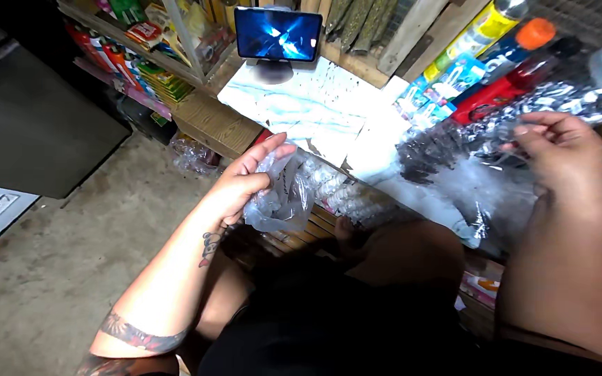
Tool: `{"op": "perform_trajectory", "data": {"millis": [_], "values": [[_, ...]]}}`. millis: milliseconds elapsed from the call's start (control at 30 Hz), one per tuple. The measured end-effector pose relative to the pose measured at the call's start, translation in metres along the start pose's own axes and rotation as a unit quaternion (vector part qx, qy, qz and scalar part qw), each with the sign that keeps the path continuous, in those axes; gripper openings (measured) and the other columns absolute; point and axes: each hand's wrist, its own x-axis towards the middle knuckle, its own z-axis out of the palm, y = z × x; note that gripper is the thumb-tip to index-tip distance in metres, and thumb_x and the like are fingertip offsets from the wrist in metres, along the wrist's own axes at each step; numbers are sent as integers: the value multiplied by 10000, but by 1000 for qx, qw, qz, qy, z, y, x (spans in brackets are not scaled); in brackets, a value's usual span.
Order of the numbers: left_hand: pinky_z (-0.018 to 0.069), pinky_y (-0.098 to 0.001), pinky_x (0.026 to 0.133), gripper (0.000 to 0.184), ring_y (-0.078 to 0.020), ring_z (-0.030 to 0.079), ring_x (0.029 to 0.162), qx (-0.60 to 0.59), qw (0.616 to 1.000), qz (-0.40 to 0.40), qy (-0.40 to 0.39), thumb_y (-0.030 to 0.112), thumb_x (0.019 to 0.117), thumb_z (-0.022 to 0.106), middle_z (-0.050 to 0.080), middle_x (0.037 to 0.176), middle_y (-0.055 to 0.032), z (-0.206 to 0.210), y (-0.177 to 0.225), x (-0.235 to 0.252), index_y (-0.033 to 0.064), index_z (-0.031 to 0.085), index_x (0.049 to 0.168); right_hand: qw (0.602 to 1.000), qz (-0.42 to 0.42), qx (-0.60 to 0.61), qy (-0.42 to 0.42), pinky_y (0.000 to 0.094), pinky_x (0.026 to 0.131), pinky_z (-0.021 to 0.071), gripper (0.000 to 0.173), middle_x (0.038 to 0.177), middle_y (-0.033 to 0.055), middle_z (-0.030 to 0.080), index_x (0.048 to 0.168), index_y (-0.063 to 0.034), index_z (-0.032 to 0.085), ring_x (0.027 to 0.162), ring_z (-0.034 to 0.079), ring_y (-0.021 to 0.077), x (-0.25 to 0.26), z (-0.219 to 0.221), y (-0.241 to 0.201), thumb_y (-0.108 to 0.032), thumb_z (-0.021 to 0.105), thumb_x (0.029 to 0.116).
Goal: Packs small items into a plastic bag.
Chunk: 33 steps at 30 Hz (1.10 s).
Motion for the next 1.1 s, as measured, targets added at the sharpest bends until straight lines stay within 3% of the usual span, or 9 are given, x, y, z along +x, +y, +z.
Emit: {"op": "perform_trajectory", "data": {"millis": [67, 233, 367, 600, 700, 867, 1000, 1100], "values": [[555, -214, 800, 768, -66, 646, 1098, 11, 1000, 4, 1, -25, 839, 459, 544, 1496, -25, 0, -1, 0, 93, 313, 1583, 1000, 5, 26, 0, 213, 809, 576, 403, 1099, -15, 591, 1400, -63, 511, 873, 637, -10, 4, -1, -4, -175, 604, 1025], [564, -230, 849, 761, -71, 642, 1131, 30, 1000, 3, 4, -9, 840, 463, 560, 1478, -7, -1, -1, 1, 102, 324, 1580, 998, 2, 69, 6, 209, 714, 589, 361, 1069, -66, 612, 1378, -120, 516, 771, 638, -7, 12, -7, -9, -169, 600, 1031], [562, -219, 816, 762, -65, 647, 1110, 34, 999, 1, 5, -18, 836, 451, 563, 1477, -7, -1, -2, 2, 101, 325, 1578, 998, -14, 64, 7, 122, 600, 498, 311, 1058, -103, 637, 1327, -154, 562, 691, 581, -53, 17, -15, -12, -149, 608, 1020], [556, -231, 864, 759, -70, 638, 1135, 29, 1000, 8, 7, -11, 829, 464, 572, 1463, -11, 0, -3, 2, 91, 334, 1570, 999, -8, 46, -7, 85, 580, 466, 280, 1032, -150, 658, 1280, -189, 594, 657, 555, -93, 9, -19, -31, -155, 640, 1005], [560, -241, 875, 759, -76, 641, 1142, 20, 1000, 5, 6, -20, 836, 467, 575, 1464, -12, 0, -3, 2, 89, 328, 1574, 994, -47, 73, -60, 69, 550, 460, 256, 1024, -180, 679, 1250, -205, 606, 633, 555, -106, 1, -13, -44, -138, 635, 1005], [547, -196, 768, 766, -49, 654, 1056, 2, 1000, 4, 1, -35, 838, 459, 559, 1483, -9, 0, -3, 2, 95, 317, 1579, 970, -109, 116, -186, 70, 524, 444, 265, 1102, -158, 718, 1252, -203, 629, 634, 561, -101, -14, 10, -66, -122, 613, 1000], [556, -224, 845, 758, -71, 644, 1124, -1, 1000, 1, 1, -43, 843, 460, 559, 1481, -23, 0, -2, 2, 83, 313, 1577, 946, -118, 104, -282, 83, 505, 407, 260, 1080, -123, 713, 1239, -159, 643, 594, 506, -89, -34, 42, -92, -109, 597, 988], [548, -228, 841, 784, -73, 633, 1140, 17, 1000, -4, 5, -43, 835, 459, 539, 1503, -25, 1, 1, 0, 88, 294, 1590, 915, -132, 102, -368, 90, 488, 403, 262, 1061, -113, 722, 1226, -142, 663, 571, 493, -86, -45, 72, -102, -86, 592, 980]]}}
